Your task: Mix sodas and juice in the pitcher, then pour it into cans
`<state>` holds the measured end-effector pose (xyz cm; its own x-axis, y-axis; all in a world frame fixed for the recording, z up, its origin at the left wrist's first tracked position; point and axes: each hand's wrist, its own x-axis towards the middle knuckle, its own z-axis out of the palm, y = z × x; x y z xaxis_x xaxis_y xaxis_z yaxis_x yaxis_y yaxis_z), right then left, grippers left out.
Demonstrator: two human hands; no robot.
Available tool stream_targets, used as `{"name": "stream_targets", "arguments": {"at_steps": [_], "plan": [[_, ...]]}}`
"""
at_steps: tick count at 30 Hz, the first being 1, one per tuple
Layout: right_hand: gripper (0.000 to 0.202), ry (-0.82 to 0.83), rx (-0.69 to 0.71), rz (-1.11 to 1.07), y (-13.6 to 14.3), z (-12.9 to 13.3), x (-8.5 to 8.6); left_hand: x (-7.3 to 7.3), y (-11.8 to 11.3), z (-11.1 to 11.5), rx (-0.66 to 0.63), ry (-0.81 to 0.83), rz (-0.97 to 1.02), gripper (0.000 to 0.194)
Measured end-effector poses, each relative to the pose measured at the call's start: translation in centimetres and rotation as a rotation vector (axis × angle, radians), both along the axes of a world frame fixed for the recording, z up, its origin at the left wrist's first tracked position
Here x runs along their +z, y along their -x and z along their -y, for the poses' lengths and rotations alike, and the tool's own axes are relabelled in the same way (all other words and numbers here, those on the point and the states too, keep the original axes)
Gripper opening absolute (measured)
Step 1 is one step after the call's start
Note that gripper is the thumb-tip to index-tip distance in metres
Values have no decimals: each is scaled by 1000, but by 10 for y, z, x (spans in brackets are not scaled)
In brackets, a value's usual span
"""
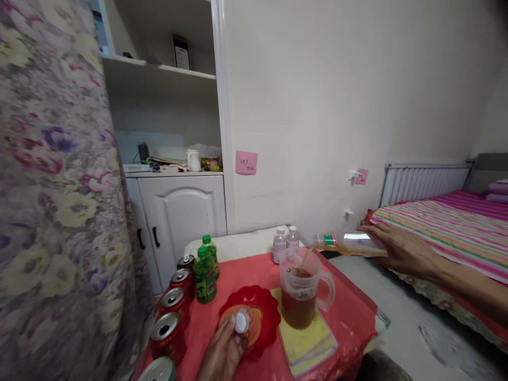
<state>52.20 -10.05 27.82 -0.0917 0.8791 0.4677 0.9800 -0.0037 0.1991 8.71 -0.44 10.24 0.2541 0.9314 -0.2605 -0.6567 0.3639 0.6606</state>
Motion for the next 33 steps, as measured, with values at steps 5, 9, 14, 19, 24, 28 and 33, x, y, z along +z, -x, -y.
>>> {"name": "stream_targets", "arguments": {"at_steps": [5,9,14,19,24,28,33], "plan": [[57,0,-8,28,-3,0,0,-4,-1,-3,11,-13,-15,26],[59,14,-16,20,-1,1,2,-5,-1,-3,12,-3,-19,22],[59,-6,-3,27,-1,1,2,-7,0,-3,-7,-7,-2,17],[58,-5,45,11,-5,-1,-3,-5,2,-1,-32,-13,-5,11],[56,-16,50,23,-3,-2,-4,-9,2,-3,-25,-55,-40,15],[54,-15,32,54,3,-3,-2,-8,2,-3,-15,-42,-14,18],[54,-10,6,93,11,-4,2,2,1,0,-21,-18,-1,26]]}}
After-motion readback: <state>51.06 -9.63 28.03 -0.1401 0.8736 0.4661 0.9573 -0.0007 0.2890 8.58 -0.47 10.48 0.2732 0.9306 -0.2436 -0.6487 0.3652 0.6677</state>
